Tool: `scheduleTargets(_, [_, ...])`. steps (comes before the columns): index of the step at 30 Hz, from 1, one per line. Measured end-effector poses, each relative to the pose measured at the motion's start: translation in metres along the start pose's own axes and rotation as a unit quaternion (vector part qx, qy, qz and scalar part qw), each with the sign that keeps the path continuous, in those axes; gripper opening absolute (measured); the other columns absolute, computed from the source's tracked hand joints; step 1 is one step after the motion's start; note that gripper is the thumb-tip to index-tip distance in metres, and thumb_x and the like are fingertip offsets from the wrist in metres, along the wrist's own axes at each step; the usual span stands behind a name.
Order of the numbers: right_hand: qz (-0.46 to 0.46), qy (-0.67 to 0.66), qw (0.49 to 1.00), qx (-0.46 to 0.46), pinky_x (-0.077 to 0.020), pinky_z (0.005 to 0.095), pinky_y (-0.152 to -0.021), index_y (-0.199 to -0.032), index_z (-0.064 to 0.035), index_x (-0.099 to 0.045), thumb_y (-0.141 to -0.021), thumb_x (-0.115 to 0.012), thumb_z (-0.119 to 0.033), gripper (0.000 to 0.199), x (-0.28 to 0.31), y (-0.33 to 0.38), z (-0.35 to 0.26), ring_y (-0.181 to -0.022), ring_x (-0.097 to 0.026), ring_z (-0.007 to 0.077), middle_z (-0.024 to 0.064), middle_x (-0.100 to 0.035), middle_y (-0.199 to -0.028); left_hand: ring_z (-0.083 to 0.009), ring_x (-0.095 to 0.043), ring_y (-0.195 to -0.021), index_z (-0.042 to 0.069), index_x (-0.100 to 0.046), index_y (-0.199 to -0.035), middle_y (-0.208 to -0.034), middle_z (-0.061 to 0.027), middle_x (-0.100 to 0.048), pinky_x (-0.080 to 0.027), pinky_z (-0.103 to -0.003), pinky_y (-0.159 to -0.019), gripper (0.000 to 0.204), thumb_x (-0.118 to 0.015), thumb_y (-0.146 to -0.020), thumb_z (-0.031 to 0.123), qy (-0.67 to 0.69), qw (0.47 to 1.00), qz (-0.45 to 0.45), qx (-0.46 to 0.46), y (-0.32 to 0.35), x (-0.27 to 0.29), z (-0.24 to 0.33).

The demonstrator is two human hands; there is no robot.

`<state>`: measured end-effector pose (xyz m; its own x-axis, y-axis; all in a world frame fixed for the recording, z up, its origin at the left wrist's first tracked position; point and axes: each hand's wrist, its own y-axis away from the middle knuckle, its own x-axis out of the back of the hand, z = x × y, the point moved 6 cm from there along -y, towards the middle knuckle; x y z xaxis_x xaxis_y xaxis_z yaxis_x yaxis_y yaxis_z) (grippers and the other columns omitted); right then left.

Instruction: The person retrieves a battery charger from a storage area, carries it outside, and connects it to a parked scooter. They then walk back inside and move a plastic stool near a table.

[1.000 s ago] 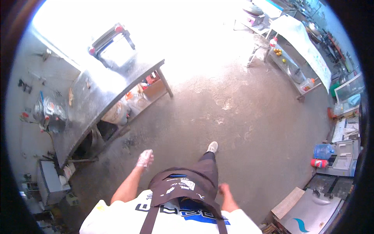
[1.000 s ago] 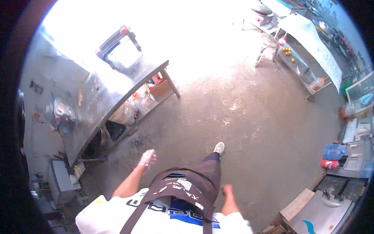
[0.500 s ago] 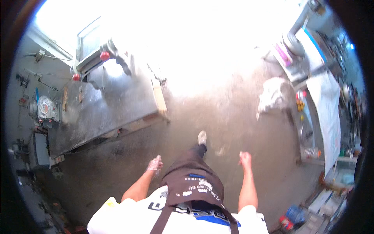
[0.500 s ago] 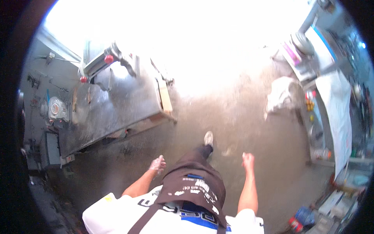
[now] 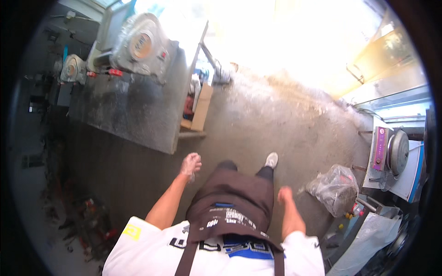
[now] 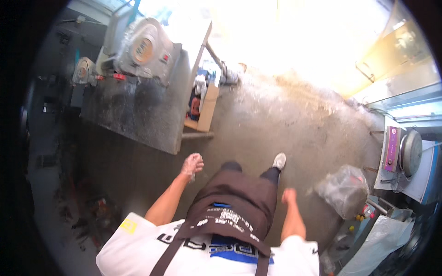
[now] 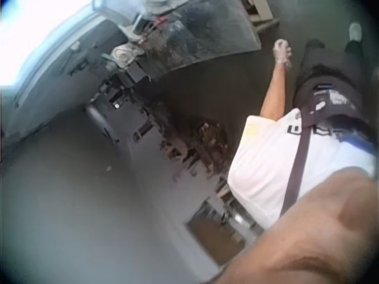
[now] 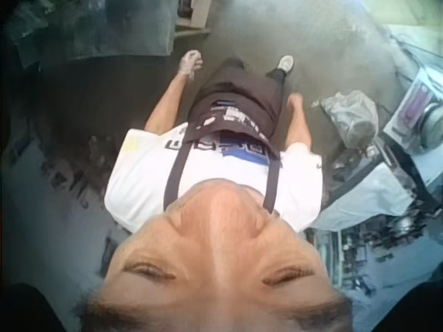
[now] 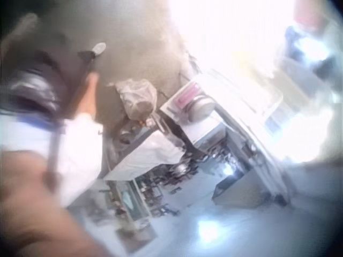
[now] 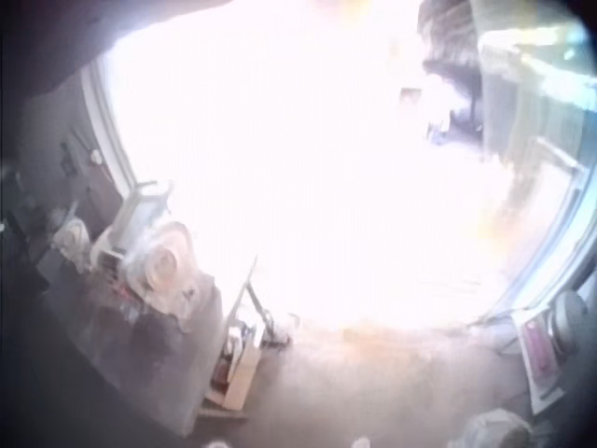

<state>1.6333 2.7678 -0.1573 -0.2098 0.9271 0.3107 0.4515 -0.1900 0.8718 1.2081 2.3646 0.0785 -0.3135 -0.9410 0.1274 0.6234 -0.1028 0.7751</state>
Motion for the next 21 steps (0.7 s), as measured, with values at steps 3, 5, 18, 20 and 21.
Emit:
scheduleTargets(3, [0.215,-0.207,0.953,0.050,-0.0415,0.0351,-0.039,-0.085,-0.0055,-0.062,-0.092,-0.048,-0.007,0.015,0.155,-0.049,-0.104,-0.040,-0.052,0.0192,0.0069,-0.053,-0.051,-0.0212,-0.065,-0.090,0.009,-0.040,-0.143,-0.121,-0.0115,-0.059,-0.056,-0.033,-0.071,0.058,-0.067,-0.094,0.024,0.041,0.994,0.072,0.071,-0.005,-0.019,-0.014])
scheduleTargets(5, [0.180,-0.352,0.917,0.050,-0.0476,0.0303,-0.046,-0.097,-0.0046,-0.063,-0.096,-0.051,-0.010,0.014,0.214,-0.071,-0.149,-0.051,-0.056,0.0138,0.0058,-0.063,-0.070,-0.0232,-0.065,-0.092,0.009,-0.036,-0.147,-0.128,-0.0135,-0.056,-0.057,-0.036,-0.073,0.062,-0.067,-0.094,0.023,0.030,0.989,0.103,0.099,-0.006,-0.034,-0.012])
scheduleTargets(18, [0.031,-0.265,0.962,0.064,-0.0538,0.0293,-0.060,-0.102,-0.0041,-0.068,-0.092,-0.058,-0.010,0.015,0.181,-0.219,-0.405,-0.067,-0.066,0.0132,0.0067,-0.069,-0.079,-0.0389,-0.056,-0.116,0.014,-0.011,-0.154,-0.144,-0.0220,-0.040,-0.055,-0.051,-0.088,0.081,-0.064,-0.096,0.034,0.214,0.945,0.217,0.116,-0.250,-0.008,0.061])
scheduleTargets(20, [0.023,-0.183,0.977,0.104,-0.0544,0.0354,-0.070,-0.099,-0.0044,-0.070,-0.089,-0.060,-0.010,0.015,0.144,-0.253,-0.419,-0.073,-0.069,0.0208,0.0110,-0.071,-0.084,-0.0422,-0.050,-0.126,0.014,-0.014,-0.153,-0.148,-0.0215,-0.038,-0.052,-0.054,-0.094,0.077,-0.061,-0.098,0.038,0.257,0.927,0.249,0.114,-0.299,-0.003,0.078])
scheduleTargets(21, [-0.008,-0.189,0.976,0.109,-0.0541,0.0366,-0.073,-0.098,-0.0043,-0.070,-0.088,-0.060,-0.010,0.015,0.129,-0.261,-0.432,-0.076,-0.069,0.0230,0.0123,-0.072,-0.086,-0.0421,-0.049,-0.127,0.014,-0.014,-0.153,-0.149,-0.0212,-0.037,-0.052,-0.055,-0.095,0.077,-0.060,-0.098,0.040,0.270,0.920,0.262,0.112,-0.325,0.007,0.075])
